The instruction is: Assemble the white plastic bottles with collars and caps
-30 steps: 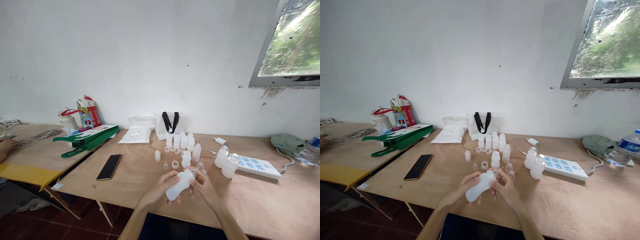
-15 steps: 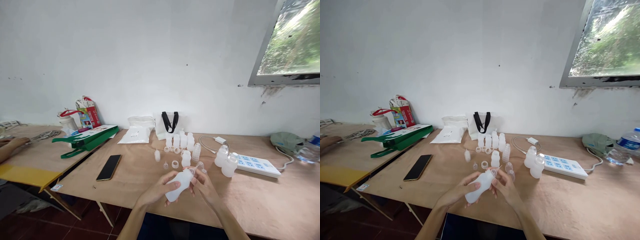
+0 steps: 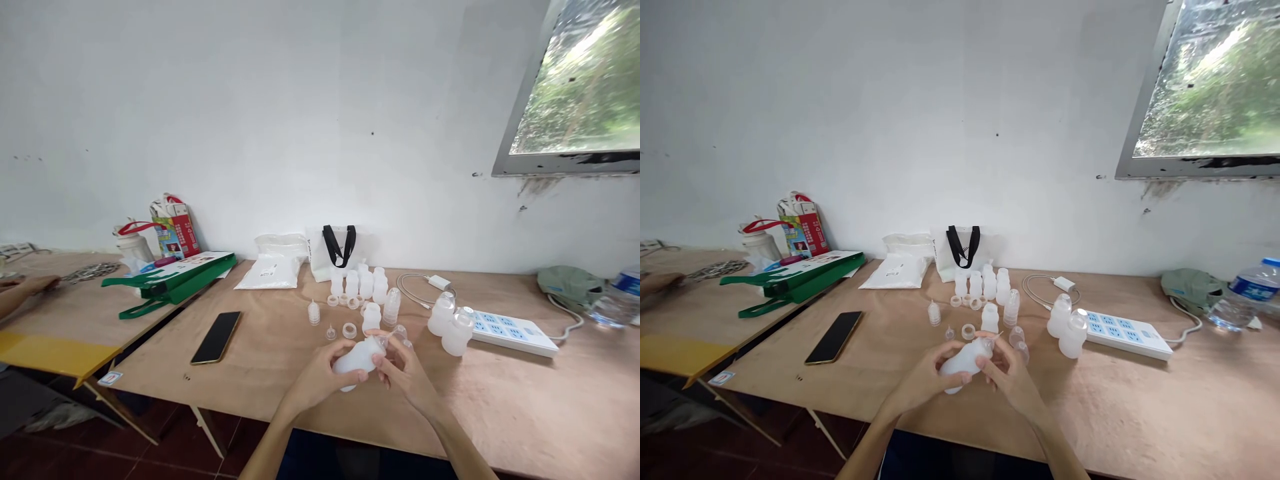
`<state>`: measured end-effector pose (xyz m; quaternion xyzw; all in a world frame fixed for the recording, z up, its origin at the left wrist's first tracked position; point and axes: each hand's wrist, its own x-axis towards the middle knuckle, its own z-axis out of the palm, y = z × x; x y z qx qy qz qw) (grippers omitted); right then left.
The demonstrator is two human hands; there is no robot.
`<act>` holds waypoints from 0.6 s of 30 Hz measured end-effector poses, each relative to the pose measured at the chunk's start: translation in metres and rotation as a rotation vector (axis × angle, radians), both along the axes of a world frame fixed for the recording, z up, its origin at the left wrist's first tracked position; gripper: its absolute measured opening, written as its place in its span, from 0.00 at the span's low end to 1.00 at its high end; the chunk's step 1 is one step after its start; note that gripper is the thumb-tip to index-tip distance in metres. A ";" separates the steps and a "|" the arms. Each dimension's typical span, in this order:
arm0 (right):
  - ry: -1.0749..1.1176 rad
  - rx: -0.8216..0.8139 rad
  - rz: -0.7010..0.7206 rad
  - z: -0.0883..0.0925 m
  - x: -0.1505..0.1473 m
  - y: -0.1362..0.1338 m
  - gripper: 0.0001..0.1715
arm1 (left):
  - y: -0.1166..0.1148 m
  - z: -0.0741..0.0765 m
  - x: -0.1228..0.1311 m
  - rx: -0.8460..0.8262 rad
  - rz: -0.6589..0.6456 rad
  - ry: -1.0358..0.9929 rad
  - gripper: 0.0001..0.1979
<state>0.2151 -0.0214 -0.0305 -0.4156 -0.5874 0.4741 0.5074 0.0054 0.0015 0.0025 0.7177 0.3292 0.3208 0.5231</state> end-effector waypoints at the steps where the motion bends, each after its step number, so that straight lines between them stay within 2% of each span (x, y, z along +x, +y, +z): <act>1: -0.043 0.003 -0.013 0.002 -0.001 -0.001 0.31 | 0.001 -0.002 0.001 0.016 0.001 0.022 0.23; 6: -0.279 0.103 -0.012 0.014 -0.004 -0.005 0.30 | 0.004 -0.010 0.005 0.094 0.018 0.122 0.22; 8: -0.351 0.139 -0.054 0.016 0.002 -0.003 0.28 | 0.005 -0.011 0.005 0.100 0.049 0.134 0.22; 10: -0.421 0.165 -0.172 0.016 0.016 0.001 0.24 | 0.007 -0.010 0.003 0.107 0.107 0.150 0.21; 13: -0.552 0.152 -0.427 0.013 0.047 0.009 0.23 | 0.010 -0.008 -0.002 0.124 0.202 0.151 0.22; 15: -0.690 0.082 -0.470 0.011 0.067 0.013 0.21 | 0.012 -0.006 -0.007 0.138 0.253 0.142 0.22; 18: -0.892 0.019 -0.442 0.007 0.083 0.014 0.18 | 0.015 -0.003 -0.013 0.178 0.302 0.133 0.24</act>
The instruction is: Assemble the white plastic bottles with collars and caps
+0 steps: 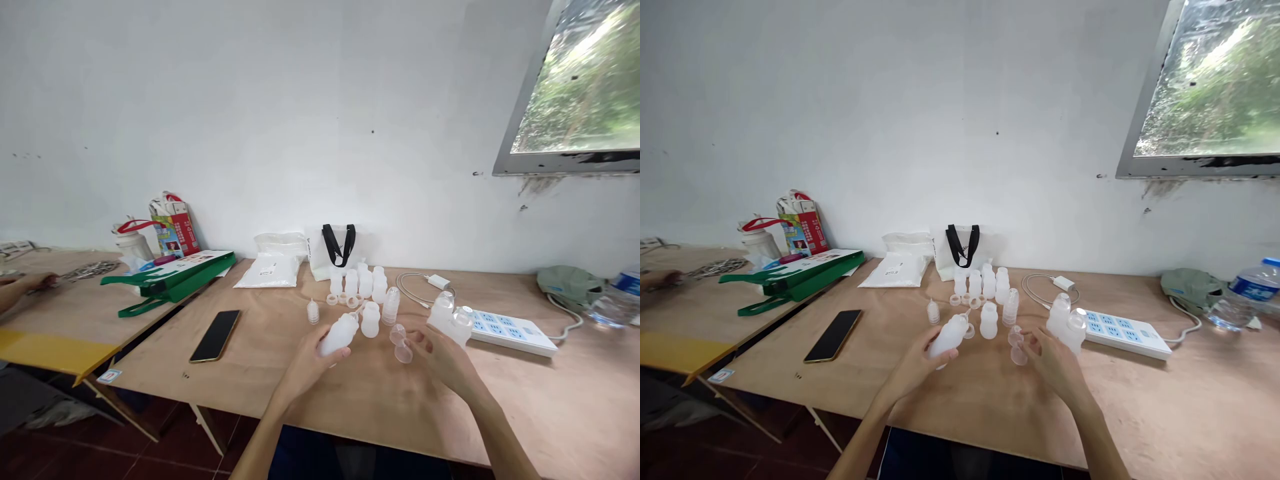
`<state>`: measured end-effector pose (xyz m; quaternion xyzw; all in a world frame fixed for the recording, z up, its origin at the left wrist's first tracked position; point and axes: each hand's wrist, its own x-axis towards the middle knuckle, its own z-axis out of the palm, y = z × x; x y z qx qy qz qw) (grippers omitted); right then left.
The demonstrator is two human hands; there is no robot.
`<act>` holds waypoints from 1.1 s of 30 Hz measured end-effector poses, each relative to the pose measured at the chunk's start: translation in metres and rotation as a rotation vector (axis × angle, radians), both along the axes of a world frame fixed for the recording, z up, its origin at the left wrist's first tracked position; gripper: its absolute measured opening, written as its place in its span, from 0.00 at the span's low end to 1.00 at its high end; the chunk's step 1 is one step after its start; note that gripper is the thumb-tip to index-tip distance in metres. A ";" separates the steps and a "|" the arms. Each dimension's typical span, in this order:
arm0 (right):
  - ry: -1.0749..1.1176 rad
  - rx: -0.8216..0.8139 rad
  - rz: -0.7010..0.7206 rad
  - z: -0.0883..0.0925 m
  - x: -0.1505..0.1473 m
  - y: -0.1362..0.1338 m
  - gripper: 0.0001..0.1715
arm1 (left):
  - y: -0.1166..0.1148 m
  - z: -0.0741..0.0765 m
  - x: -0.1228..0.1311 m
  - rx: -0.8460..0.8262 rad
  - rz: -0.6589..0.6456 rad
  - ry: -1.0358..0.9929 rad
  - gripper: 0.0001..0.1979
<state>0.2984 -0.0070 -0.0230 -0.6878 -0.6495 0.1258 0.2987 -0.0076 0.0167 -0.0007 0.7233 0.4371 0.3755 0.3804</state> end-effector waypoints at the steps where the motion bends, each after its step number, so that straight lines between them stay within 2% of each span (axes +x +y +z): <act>1: -0.043 -0.027 0.003 -0.001 0.001 0.000 0.18 | 0.001 0.000 -0.001 0.019 0.010 -0.004 0.24; 5: -0.132 -0.118 0.049 -0.008 -0.007 0.000 0.16 | 0.004 0.000 -0.005 0.080 0.067 -0.013 0.23; 8: -0.097 -0.139 0.103 -0.011 -0.010 0.003 0.12 | 0.004 0.000 -0.007 0.109 0.078 -0.006 0.23; 11: 0.118 -0.063 0.136 -0.007 -0.006 0.004 0.12 | 0.004 0.003 -0.010 0.142 0.061 -0.016 0.23; 15: 0.531 0.089 0.177 0.010 0.002 -0.003 0.22 | 0.003 0.007 -0.013 0.181 0.026 -0.026 0.23; 19: 0.708 0.148 0.259 0.024 0.000 -0.016 0.24 | 0.000 0.010 -0.013 0.256 -0.024 -0.016 0.24; 26: 0.600 0.096 0.323 0.027 -0.024 -0.023 0.23 | -0.005 0.005 -0.005 0.354 -0.108 0.085 0.25; 29: 0.571 0.062 0.381 0.027 -0.032 -0.023 0.20 | -0.008 0.004 -0.001 0.355 -0.105 0.117 0.26; 33: 0.573 0.092 0.391 0.027 -0.036 -0.024 0.18 | -0.012 0.007 0.001 0.352 -0.098 0.184 0.25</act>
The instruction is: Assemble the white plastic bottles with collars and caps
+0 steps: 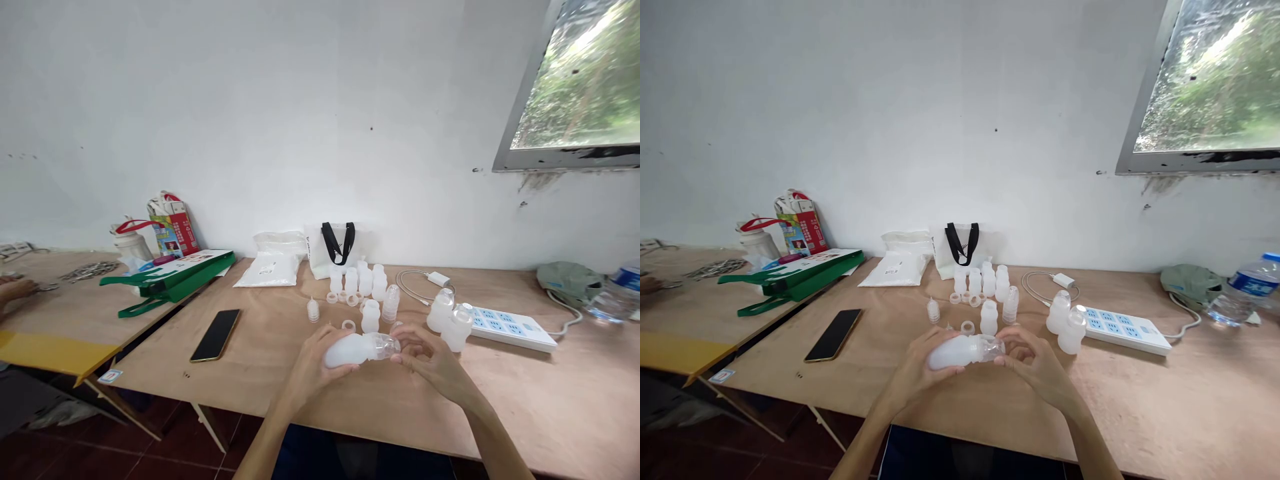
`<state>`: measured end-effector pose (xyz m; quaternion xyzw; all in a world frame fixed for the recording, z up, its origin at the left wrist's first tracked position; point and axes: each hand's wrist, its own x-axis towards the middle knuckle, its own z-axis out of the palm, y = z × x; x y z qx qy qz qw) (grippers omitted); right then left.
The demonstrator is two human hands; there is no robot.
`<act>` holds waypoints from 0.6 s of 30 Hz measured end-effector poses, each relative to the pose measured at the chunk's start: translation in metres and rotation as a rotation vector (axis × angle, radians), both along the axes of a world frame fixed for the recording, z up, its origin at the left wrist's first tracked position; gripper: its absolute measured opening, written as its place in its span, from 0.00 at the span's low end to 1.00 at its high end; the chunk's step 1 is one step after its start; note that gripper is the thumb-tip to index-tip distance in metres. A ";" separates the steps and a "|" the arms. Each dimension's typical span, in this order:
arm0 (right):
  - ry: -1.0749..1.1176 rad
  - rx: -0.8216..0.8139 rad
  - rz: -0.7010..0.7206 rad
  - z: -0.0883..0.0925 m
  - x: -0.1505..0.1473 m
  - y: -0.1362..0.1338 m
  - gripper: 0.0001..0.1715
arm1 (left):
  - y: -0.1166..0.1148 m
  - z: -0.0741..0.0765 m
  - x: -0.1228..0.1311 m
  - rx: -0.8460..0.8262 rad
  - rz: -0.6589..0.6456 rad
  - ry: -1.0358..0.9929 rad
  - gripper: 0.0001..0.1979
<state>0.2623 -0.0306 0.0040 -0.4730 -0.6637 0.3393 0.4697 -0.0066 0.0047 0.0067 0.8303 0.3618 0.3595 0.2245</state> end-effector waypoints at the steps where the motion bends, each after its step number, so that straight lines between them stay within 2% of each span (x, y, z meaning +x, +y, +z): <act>1: -0.004 0.002 -0.001 0.000 0.000 0.000 0.18 | -0.001 0.001 0.000 0.002 0.001 0.019 0.25; 6: -0.078 0.013 -0.030 0.001 -0.002 -0.002 0.19 | -0.005 0.002 -0.002 0.019 0.004 0.070 0.26; 11: 0.017 0.021 -0.050 0.002 -0.005 -0.004 0.19 | -0.008 -0.003 0.002 0.073 0.017 0.028 0.29; 18: 0.010 -0.021 -0.055 0.001 -0.001 -0.003 0.22 | -0.013 -0.006 0.008 0.150 0.035 0.038 0.26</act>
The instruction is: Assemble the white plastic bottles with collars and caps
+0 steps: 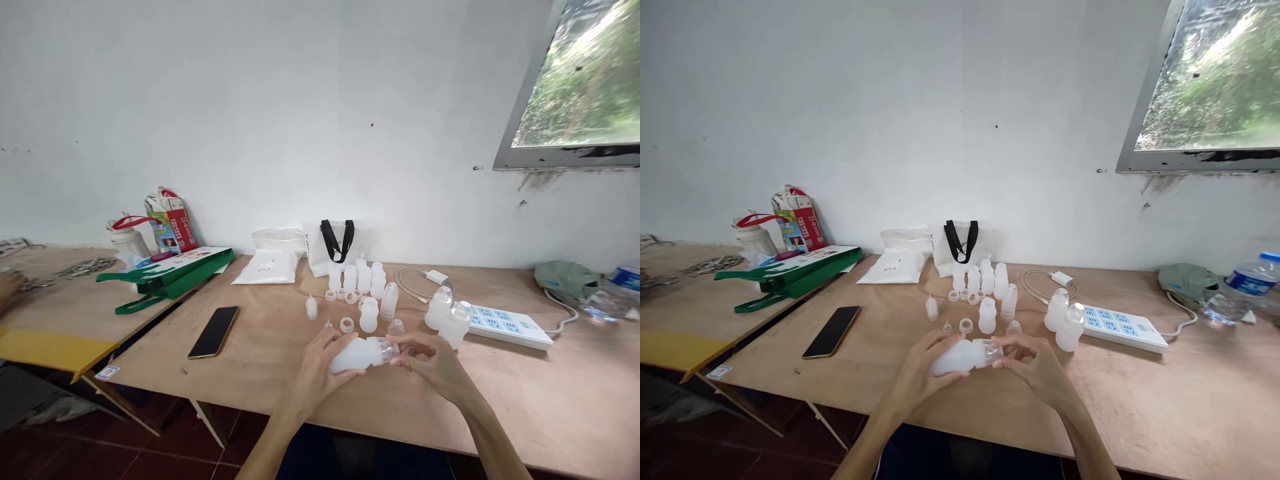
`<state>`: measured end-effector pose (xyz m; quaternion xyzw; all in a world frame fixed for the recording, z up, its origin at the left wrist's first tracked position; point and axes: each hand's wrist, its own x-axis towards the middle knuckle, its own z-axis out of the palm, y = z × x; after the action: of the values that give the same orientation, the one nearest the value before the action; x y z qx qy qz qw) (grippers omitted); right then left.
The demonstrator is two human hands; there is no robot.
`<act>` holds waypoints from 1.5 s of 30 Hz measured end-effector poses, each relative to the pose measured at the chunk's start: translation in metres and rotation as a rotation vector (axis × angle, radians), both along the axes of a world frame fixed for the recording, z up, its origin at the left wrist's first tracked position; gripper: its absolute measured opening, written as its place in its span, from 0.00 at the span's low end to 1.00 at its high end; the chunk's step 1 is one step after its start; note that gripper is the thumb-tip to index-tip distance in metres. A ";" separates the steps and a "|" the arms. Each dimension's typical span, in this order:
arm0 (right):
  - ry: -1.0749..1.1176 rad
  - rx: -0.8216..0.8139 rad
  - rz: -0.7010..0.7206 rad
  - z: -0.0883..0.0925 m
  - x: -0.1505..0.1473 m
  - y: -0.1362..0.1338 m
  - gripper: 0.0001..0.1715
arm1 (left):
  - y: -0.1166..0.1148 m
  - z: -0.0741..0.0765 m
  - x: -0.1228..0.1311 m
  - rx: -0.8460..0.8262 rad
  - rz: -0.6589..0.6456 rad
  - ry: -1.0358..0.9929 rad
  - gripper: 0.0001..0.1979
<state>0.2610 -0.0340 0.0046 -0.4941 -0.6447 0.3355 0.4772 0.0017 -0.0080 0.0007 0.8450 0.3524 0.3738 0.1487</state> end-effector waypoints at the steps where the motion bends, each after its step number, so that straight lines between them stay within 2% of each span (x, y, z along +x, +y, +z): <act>1: 0.011 -0.002 -0.001 -0.001 0.000 0.001 0.22 | 0.000 0.000 0.001 0.012 0.005 -0.003 0.26; 9: 0.131 -0.054 0.035 -0.008 0.002 0.006 0.21 | 0.002 -0.006 0.007 0.053 0.036 -0.015 0.26; 18: 0.208 -0.028 -0.002 -0.010 -0.006 0.006 0.23 | 0.004 -0.016 0.019 -0.108 0.028 -0.116 0.27; 23: 0.074 -0.013 0.018 -0.008 -0.019 0.005 0.21 | 0.003 -0.015 0.020 -0.400 -0.009 0.000 0.24; 28: -0.055 -0.046 0.134 -0.017 -0.037 0.011 0.23 | 0.013 -0.027 0.021 -0.547 -0.107 -0.002 0.23; 31: -0.100 -0.090 0.186 -0.023 -0.040 0.015 0.27 | 0.022 -0.037 0.022 -0.566 -0.137 -0.067 0.22; 34: -0.224 -0.106 0.215 -0.029 -0.037 0.018 0.24 | 0.029 -0.048 0.024 -0.541 -0.128 -0.116 0.20; 39: -0.344 -0.109 0.313 -0.043 -0.028 0.025 0.22 | 0.033 -0.061 0.023 -0.534 -0.066 -0.059 0.22; 41: -0.380 -0.093 0.298 -0.051 -0.027 0.029 0.19 | 0.034 -0.064 0.022 -0.521 -0.049 -0.034 0.24; 45: -0.607 -0.021 0.151 -0.068 -0.029 0.035 0.14 | 0.037 -0.067 0.021 -0.476 -0.067 0.010 0.26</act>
<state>0.2318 0.0013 -0.0637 -0.5273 -0.7890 0.2140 0.2315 0.0226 0.0287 -0.0659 0.7991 0.4031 0.2711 0.3541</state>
